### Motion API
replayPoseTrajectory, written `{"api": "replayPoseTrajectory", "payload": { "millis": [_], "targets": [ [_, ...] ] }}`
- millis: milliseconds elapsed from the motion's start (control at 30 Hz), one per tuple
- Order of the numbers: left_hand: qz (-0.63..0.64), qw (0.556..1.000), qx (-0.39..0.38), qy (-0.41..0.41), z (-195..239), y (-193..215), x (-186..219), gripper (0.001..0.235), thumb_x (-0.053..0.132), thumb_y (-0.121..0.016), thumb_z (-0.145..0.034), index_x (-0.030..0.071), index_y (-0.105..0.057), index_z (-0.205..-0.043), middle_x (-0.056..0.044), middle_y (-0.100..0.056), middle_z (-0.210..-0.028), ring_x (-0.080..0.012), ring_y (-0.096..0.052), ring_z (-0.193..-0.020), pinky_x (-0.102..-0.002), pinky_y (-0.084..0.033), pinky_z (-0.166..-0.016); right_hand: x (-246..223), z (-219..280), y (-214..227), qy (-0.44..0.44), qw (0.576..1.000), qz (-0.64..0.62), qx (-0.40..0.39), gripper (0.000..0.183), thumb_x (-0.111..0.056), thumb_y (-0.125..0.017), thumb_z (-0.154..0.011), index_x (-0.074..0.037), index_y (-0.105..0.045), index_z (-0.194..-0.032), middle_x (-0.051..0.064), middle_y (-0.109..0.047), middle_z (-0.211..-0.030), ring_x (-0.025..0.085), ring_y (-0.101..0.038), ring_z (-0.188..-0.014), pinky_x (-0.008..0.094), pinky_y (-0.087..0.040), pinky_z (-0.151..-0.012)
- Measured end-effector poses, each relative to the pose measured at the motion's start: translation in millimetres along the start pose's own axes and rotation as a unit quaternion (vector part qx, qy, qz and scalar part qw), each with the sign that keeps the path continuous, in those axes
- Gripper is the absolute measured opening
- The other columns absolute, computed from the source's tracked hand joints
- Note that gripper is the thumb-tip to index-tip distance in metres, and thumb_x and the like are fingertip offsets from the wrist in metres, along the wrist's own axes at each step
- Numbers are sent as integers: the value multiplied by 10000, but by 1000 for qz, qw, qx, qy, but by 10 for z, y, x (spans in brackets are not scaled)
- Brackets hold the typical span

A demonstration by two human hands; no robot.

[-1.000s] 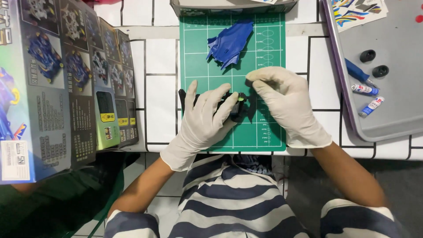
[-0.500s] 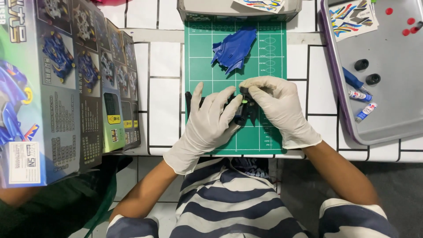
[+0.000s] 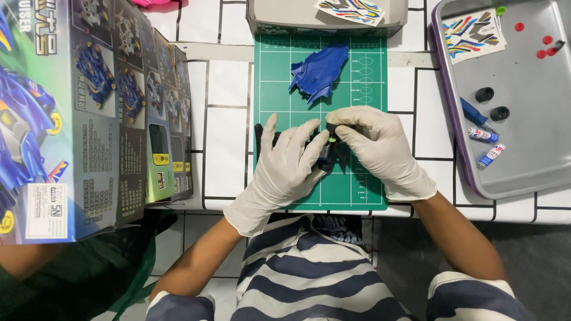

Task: The person assembles a toy car chassis on a green cutting mat, attaching wheels and small components to the frame. They handle the chassis, wheels, and small parts, placing them together to form the vehicle structure.

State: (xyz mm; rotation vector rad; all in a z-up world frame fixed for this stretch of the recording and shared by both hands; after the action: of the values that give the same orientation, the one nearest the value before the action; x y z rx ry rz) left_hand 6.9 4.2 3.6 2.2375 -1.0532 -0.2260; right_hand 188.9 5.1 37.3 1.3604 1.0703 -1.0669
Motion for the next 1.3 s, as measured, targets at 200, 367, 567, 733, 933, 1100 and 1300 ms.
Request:
{"api": "replayPoseTrajectory", "payload": {
  "millis": [200,367,567,733,933,1100,1300],
  "targets": [
    [8,1000,-28,3,36,-9,-12,441,361,-677,-959,88,-616,-1300,-135,-651,-1260,-268,-673,-905,-660,-333,-1134,-53,-14,24,47,998,40,-19,149,73,-760,-907,-14,-788,-1025,166,-750,-990,198,-716,-947,318,-593,-807],
    [5,999,-49,3,48,9,-13,546,370,-768,-888,89,-603,-1326,-139,-647,-1267,-273,-679,-927,-667,-314,-1143,-64,-26,29,62,996,48,-31,149,68,-764,-903,-21,-791,-1019,169,-756,-986,207,-720,-940,336,-594,-816],
    [27,997,-65,29,50,32,-24,546,398,-789,-881,125,-603,-1316,-112,-650,-1276,-263,-684,-940,-683,-265,-1165,-73,-33,58,51,996,57,-50,158,53,-760,-907,-29,-792,-1039,164,-766,-996,210,-727,-946,331,-589,-829],
    [59,993,-96,46,25,58,-43,624,386,-852,-827,127,-587,-1329,-128,-636,-1329,-287,-688,-1011,-694,-181,-1196,-84,-60,52,40,996,61,-51,153,51,-724,-926,-16,-783,-1051,184,-763,-1003,220,-722,-945,343,-591,-820],
    [82,976,-177,99,30,111,-145,1062,590,-925,-631,64,-508,-1453,-170,-609,-1398,-336,-611,-1270,-706,-94,-1241,-94,-12,112,51,984,147,-89,654,-277,-928,-777,-36,-676,-1331,165,-749,-1098,228,-715,-954,353,-598,-859],
    [109,966,-213,95,124,165,-353,1145,576,-963,-516,29,-535,-1427,-164,-685,-1290,-339,-614,-1283,-667,-2,-1267,22,39,-45,139,893,400,-155,1261,-691,-894,-601,-74,-393,-1580,166,-632,-1316,348,-582,-1247,481,-445,-1125],
    [193,961,-177,90,234,89,-465,942,472,-944,-643,86,-560,-1412,-109,-690,-1283,-298,-648,-1223,-681,-109,-1264,91,-7,-106,157,863,447,-172,1189,-678,-869,-655,-94,-396,-1576,125,-617,-1334,329,-567,-1273,456,-431,-1109]
  ]
}}
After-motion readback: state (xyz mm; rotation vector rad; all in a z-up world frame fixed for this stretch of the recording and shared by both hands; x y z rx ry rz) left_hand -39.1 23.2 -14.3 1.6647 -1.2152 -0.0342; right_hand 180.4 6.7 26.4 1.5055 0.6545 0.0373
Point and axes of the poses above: each hand's wrist, its own z-axis away from the middle knuckle, its own y-axis out of the back of the hand, x = y × z, the point moved 1 cm from there along -z, towards the middle knuckle
